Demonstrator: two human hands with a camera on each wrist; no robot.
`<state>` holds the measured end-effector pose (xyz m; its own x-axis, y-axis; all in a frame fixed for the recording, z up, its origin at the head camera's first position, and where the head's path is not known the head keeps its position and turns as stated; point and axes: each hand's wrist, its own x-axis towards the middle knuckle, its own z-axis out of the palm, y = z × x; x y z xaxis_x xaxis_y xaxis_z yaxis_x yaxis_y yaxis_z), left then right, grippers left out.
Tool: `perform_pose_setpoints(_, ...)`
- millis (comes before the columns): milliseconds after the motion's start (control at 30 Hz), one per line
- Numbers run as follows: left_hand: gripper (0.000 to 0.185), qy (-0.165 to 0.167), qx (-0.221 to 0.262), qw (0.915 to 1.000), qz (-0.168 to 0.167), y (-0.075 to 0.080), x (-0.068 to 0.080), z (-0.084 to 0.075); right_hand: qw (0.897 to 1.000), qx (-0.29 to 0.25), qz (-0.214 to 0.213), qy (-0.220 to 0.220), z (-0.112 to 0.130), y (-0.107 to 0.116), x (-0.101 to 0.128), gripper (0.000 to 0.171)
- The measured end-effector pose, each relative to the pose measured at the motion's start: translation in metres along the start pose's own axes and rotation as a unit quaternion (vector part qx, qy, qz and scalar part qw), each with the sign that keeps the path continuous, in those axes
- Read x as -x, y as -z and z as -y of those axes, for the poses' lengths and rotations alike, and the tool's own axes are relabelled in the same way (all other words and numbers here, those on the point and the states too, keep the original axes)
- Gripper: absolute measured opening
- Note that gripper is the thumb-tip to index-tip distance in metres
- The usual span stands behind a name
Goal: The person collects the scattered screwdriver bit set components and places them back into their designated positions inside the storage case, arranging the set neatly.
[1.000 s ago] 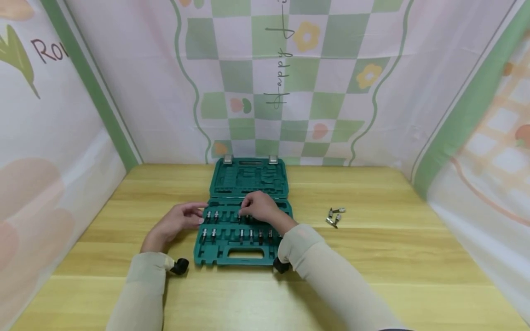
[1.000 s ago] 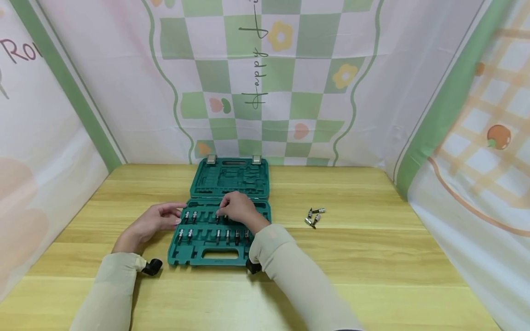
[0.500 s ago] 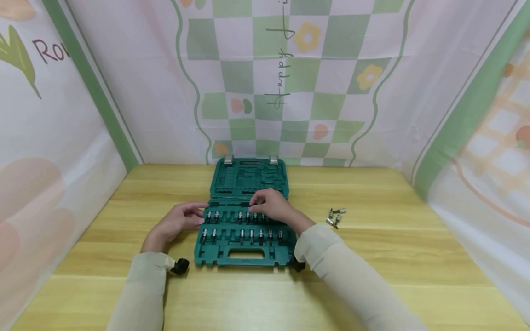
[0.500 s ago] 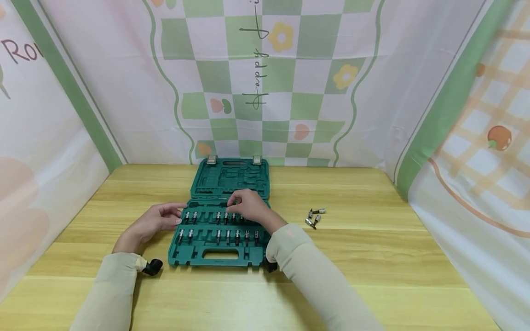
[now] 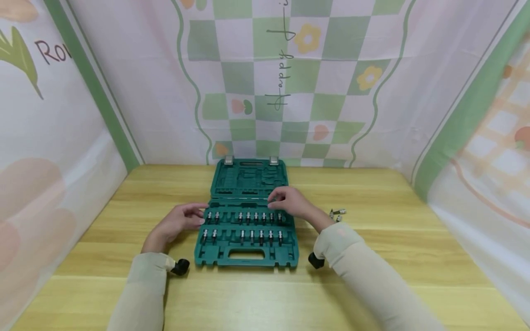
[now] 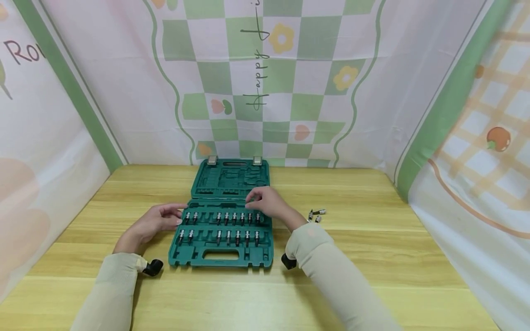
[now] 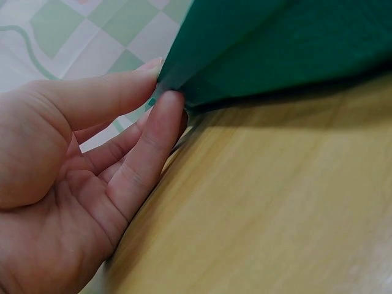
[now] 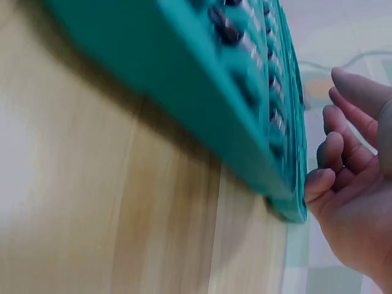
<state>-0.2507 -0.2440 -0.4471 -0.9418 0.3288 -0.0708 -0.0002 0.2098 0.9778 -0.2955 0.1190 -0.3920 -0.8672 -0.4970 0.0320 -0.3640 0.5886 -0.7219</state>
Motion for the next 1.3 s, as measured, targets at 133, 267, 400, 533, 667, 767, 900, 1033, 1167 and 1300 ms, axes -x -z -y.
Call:
perform_pose_setpoints(133, 0.05, 0.002, 0.001, 1.0, 0.001, -0.001, 0.0, -0.001, 1.0, -0.006, -0.003, 0.01, -0.01, 0.008, 0.005, 0.017)
perform_pose_setpoints(267, 0.05, 0.001, 0.002, 1.0, 0.001, -0.001, 0.0, -0.001, 1.0, -0.02, -0.006, 0.005, -0.017, 0.015, 0.01, 0.015)
perform_pose_setpoints(400, 0.05, 0.0, 0.0, 1.0, 0.001, -0.001, 0.0, 0.0, 0.999, -0.036, -0.004, 0.003, -0.025, 0.021, 0.015, 0.017)
perform_pose_setpoints(533, 0.05, -0.001, -0.004, 1.0, 0.0, -0.001, 0.0, 0.001, 0.998, -0.058, 0.001, 0.003, -0.035, 0.029, 0.019, 0.019)
perform_pose_setpoints(667, 0.049, -0.003, -0.007, 1.0, -0.001, -0.001, 0.001, 0.0, 0.997, -0.071, -0.004, 0.0, -0.042, 0.036, 0.024, 0.018)
perform_pose_setpoints(767, 0.049, -0.002, -0.007, 1.0, -0.002, -0.001, 0.001, 0.0, 0.998, -0.059, -0.008, -0.003, -0.047, 0.042, 0.029, 0.019)
perform_pose_setpoints(900, 0.049, 0.0, -0.004, 1.0, -0.003, -0.002, 0.001, -0.001, 0.999, -0.039, -0.001, -0.007, -0.053, 0.049, 0.037, 0.018)
perform_pose_setpoints(1033, 0.049, 0.0, -0.005, 1.0, -0.003, -0.001, 0.001, 0.0, 0.999, -0.027, 0.017, -0.013, -0.058, 0.059, 0.045, 0.02)
perform_pose_setpoints(1167, 0.049, -0.002, -0.01, 0.9999, -0.004, -0.001, 0.0, 0.0, 0.999, -0.017, 0.036, -0.016, -0.063, 0.069, 0.053, 0.022)
perform_pose_setpoints(1300, 0.049, -0.003, -0.011, 0.9999, -0.005, 0.0, 0.001, 0.0, 0.998, -0.013, 0.06, -0.019, -0.069, 0.076, 0.059, 0.023)
